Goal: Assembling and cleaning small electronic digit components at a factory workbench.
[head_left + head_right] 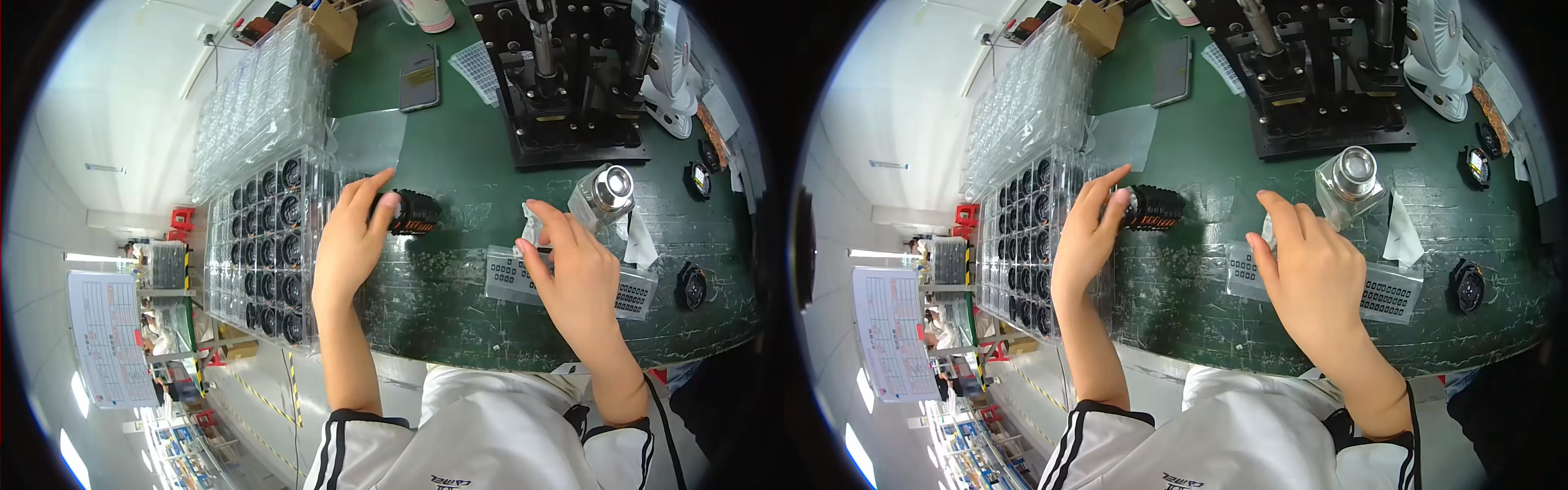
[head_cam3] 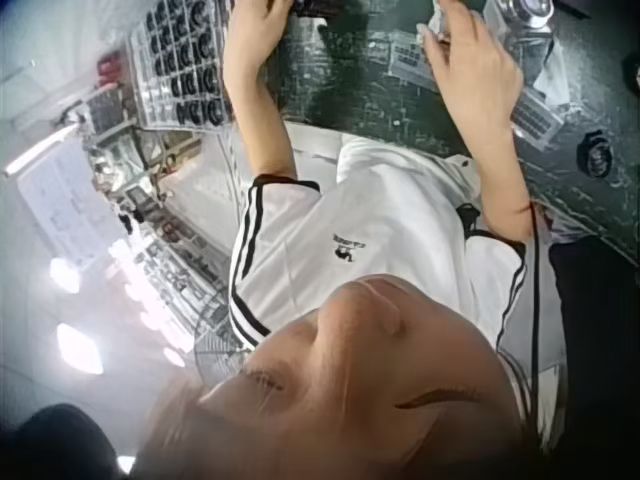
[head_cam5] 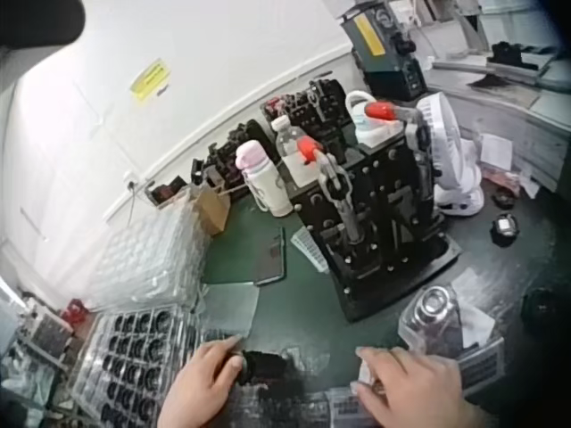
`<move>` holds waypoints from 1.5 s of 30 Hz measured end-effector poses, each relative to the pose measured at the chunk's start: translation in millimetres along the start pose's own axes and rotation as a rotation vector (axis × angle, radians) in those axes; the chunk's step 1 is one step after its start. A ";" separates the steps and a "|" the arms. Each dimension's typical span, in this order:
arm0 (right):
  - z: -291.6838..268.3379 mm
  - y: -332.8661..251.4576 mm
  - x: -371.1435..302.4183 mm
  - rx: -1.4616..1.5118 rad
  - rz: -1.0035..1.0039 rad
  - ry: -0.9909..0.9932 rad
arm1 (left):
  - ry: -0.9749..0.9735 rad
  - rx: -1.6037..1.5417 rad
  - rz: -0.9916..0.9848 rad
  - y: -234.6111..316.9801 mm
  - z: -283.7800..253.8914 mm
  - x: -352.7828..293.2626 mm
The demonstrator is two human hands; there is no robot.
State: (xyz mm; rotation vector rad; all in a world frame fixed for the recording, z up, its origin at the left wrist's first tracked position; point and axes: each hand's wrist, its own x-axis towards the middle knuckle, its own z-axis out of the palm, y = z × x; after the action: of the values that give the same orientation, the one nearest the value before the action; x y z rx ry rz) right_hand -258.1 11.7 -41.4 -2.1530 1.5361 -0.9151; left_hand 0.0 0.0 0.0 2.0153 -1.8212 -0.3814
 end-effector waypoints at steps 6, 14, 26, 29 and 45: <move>-4.7 -1.0 -3.6 0.082 -0.023 0.017 | -0.186 0.218 0.080 25.0 10.1 13.5; 1.4 -3.2 -8.7 0.147 -0.018 -0.048 | -0.308 0.714 -0.018 45.8 28.4 28.9; 4.6 -3.2 -10.0 0.093 -0.001 -0.069 | -0.430 0.940 0.099 45.5 42.6 28.2; 10.5 -3.8 -10.7 0.132 -0.020 -0.090 | -0.460 0.776 0.370 26.6 9.0 30.3; 11.9 -6.1 -10.2 0.218 0.010 -0.117 | -0.240 1.026 -0.088 -140.5 -220.1 -131.7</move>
State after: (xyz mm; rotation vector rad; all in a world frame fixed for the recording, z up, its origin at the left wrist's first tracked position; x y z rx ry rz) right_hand -247.8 22.3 -49.6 -2.0052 1.3254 -0.8911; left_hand 208.8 164.8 121.6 2.7787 -2.3626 0.4195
